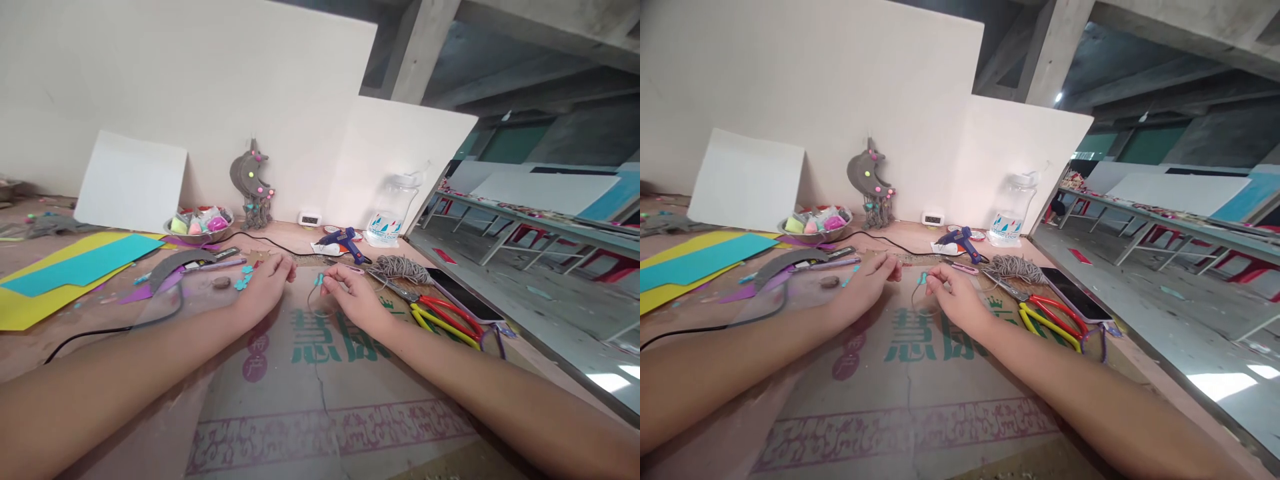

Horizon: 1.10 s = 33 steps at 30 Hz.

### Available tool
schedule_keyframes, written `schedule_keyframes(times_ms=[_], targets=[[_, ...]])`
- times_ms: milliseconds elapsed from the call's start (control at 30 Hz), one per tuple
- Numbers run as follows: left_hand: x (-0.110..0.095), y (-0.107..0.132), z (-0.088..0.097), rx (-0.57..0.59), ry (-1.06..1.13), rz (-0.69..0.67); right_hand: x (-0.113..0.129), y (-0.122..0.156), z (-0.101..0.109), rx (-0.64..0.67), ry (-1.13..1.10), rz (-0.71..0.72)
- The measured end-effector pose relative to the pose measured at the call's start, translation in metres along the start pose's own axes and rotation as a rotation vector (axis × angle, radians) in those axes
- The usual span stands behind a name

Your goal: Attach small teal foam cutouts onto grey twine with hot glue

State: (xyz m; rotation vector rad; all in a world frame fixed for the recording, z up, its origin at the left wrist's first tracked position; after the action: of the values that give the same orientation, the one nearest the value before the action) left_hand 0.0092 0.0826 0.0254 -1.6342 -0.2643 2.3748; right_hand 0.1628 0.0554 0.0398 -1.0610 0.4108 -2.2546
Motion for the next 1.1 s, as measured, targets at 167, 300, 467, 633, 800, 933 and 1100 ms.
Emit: schedule_keyframes(times_ms=[167,300,467,633,800,933,1100], targets=[[0.004,-0.004,0.001,-0.02,-0.006,0.03,0.001,0.0,-0.001,0.01,0.001,-0.019],[0.003,0.001,-0.01,0.083,0.013,0.056,0.001,0.0,-0.001,0.02,0.029,-0.033],[-0.002,0.005,-0.013,0.135,0.012,0.067,0.0,0.0,-0.002,0.035,0.043,-0.022],[-0.006,0.006,-0.013,0.144,-0.068,0.021,-0.001,0.001,-0.004,0.049,0.012,-0.053],[-0.012,0.008,-0.015,0.164,-0.044,-0.004,-0.001,0.002,-0.011,0.103,-0.002,-0.08],[-0.013,0.012,-0.023,0.254,-0.076,0.0,-0.001,0.002,-0.006,0.058,0.045,-0.041],[-0.008,0.013,-0.028,0.305,-0.064,0.023,-0.001,0.001,-0.002,0.0,0.075,-0.005]])
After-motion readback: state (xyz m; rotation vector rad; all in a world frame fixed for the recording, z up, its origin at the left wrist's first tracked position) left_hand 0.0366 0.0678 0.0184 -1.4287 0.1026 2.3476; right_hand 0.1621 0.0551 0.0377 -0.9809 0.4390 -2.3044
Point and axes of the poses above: each hand's wrist, its own y-axis away from the middle knuckle, its own z-axis out of the back of the hand, x = y × z, the point moved 8 cm from there along -y, towards the middle knuckle, and after that the axes turned 8 degrees about z, right-handed, at the moved point
